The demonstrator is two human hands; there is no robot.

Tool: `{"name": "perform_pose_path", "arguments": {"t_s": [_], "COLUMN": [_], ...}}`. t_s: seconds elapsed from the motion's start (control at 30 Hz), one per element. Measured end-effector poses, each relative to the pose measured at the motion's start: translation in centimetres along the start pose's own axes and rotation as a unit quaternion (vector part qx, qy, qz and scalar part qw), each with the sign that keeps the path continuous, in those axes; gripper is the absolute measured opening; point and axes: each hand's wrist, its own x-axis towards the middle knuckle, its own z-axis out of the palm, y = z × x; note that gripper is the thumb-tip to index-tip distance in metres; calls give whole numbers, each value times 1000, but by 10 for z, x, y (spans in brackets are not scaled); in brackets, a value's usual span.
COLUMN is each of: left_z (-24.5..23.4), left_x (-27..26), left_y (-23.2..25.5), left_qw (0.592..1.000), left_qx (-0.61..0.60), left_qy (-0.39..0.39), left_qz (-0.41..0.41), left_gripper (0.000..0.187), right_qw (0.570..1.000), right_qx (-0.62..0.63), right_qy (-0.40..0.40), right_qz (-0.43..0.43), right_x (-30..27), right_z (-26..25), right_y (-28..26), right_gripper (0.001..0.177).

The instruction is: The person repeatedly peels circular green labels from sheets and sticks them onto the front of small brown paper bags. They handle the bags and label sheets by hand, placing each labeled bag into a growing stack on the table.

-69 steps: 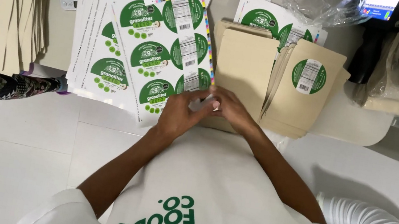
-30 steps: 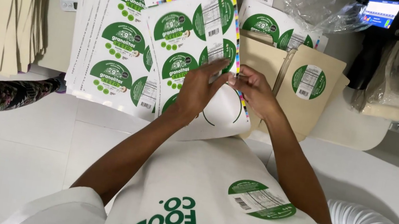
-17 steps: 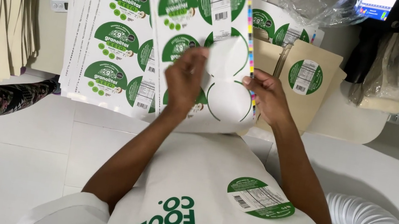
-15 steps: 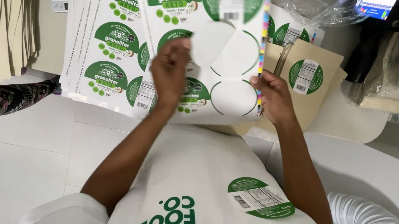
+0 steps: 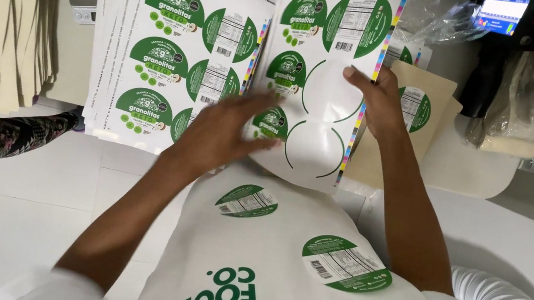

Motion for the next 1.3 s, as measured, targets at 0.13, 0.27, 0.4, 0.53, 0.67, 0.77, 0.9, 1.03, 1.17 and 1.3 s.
{"name": "perform_pose_path", "arguments": {"t_s": [0.13, 0.27, 0.4, 0.53, 0.67, 0.77, 0.9, 1.03, 1.17, 1.3], "left_z": [46, 52, 47, 49, 16, -33, -41, -11, 27, 86], "left_x": [80, 108, 101, 98, 98, 75, 50, 51, 51, 56], "left_y": [-45, -52, -47, -59, -89, -88, -78, -74, -69, -49], "left_qw": [958, 917, 893, 909, 841, 733, 712, 738, 847, 947], "left_qx": [132, 151, 98, 43, -322, -346, -355, -343, -227, 10], "left_qy": [166, 209, 264, 276, 423, 580, 604, 579, 472, 239], "left_qz": [194, 304, 351, 308, 100, 81, 44, 39, 88, 214], "left_gripper": [64, 46, 17, 17, 4, 7, 40, 29, 9, 18], "right_qw": [999, 998, 994, 992, 997, 995, 950, 930, 980, 979], "right_qx": [-10, -29, -67, -93, -33, 40, 197, 230, -11, 24], "right_qy": [7, -50, -76, -82, -47, 59, 228, 229, 123, 68], "right_qz": [43, -23, -48, -36, 48, 64, 82, 170, 159, 191], "right_x": [-10, -20, -22, -19, 0, 33, 100, 115, 47, -13], "right_z": [18, 23, 28, 25, 19, 23, 30, 21, 36, 33], "right_y": [-20, -39, -52, -46, -34, -25, -5, 1, -27, -3], "right_gripper": [31, 22, 24, 10, 15, 35, 62, 48, 53, 35]}}
